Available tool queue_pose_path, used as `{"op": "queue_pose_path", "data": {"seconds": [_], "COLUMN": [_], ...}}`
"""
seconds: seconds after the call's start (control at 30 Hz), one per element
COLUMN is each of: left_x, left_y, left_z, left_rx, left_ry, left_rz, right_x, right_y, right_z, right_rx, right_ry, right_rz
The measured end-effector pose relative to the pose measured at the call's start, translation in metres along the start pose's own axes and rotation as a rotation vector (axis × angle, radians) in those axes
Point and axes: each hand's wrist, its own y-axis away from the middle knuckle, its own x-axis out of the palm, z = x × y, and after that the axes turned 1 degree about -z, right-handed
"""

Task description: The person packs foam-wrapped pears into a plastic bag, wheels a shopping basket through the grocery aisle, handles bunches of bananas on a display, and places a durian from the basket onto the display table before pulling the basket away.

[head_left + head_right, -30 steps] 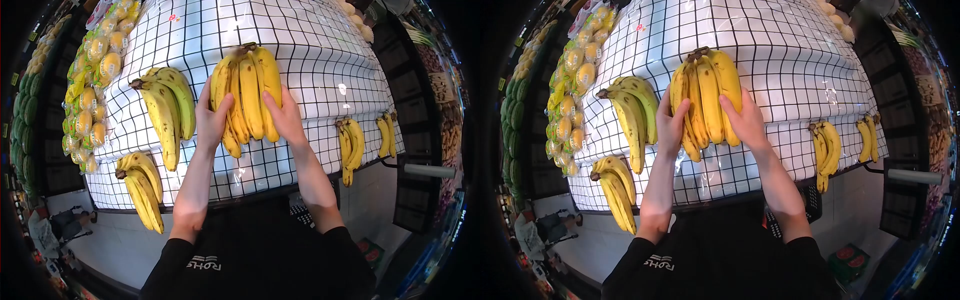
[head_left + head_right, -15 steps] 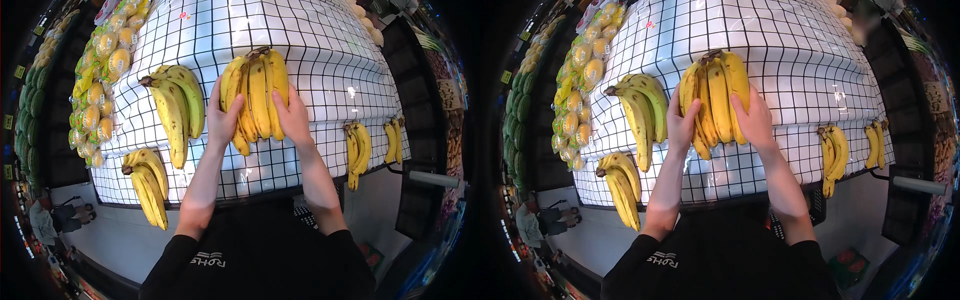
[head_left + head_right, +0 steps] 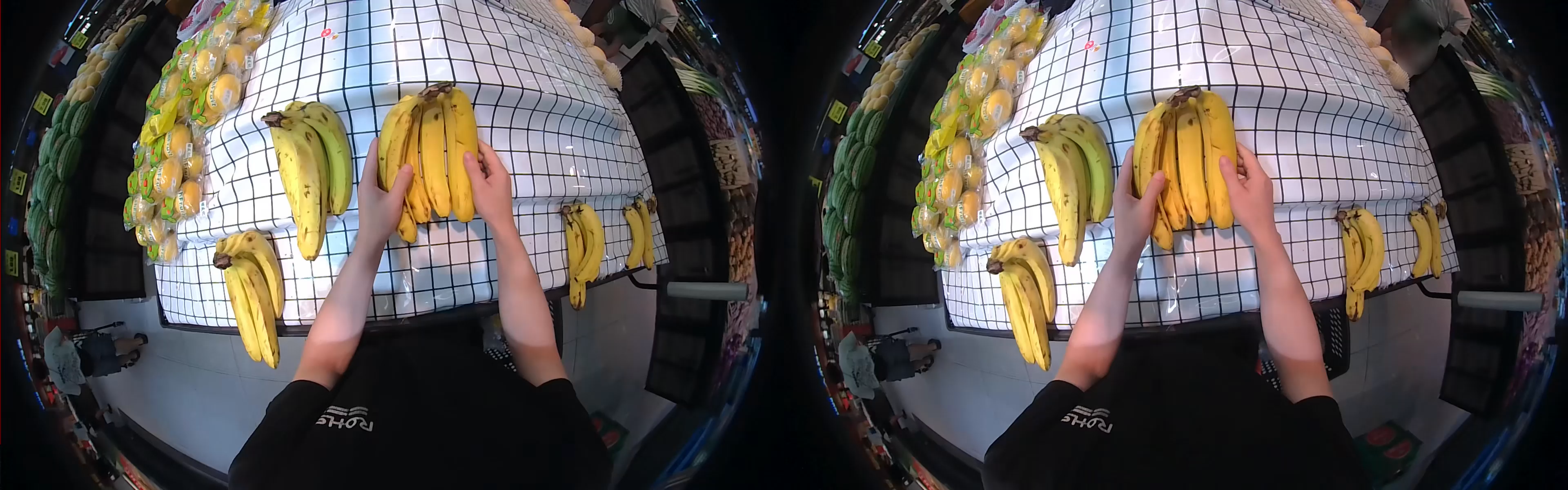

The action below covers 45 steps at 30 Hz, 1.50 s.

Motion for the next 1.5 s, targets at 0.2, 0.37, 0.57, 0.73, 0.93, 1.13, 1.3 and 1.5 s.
{"op": "queue_pose_path", "data": {"seconds": [0.2, 0.37, 0.57, 0.73, 0.93, 1.13, 1.3, 1.5], "left_x": [-0.016, -0.027, -0.036, -0.054, -0.091, -0.113, -0.14, -0.152], "left_y": [0.037, 0.05, 0.063, 0.106, 0.122, 0.056, 0.005, -0.024], "left_z": [0.013, 0.019, 0.019, 0.004, -0.048, -0.048, -0.046, -0.008], "left_rx": [-0.047, 0.017, 0.044, 0.042, 0.002, 0.311, 0.219, -0.014], "left_ry": [-0.059, -0.086, -0.06, -0.217, -0.107, -0.012, -0.035, 0.182], "left_rz": [-0.019, 0.023, 0.065, 0.022, 0.024, -0.373, -0.41, -0.231], "right_x": [0.0, 0.001, 0.002, 0.018, 0.015, 0.079, 0.157, 0.203], "right_y": [0.005, 0.023, 0.076, 0.13, 0.136, 0.133, 0.094, 0.041], "right_z": [-0.006, -0.011, -0.013, -0.01, 0.01, 0.059, 0.068, 0.043], "right_rx": [-0.019, -0.075, -0.032, -0.002, 0.039, -0.255, -0.26, -0.302], "right_ry": [-0.135, -0.142, -0.197, -0.051, 0.326, 0.18, 0.156, 0.311], "right_rz": [-0.015, -0.074, -0.284, -0.33, -0.448, -0.123, 0.143, -0.063]}}
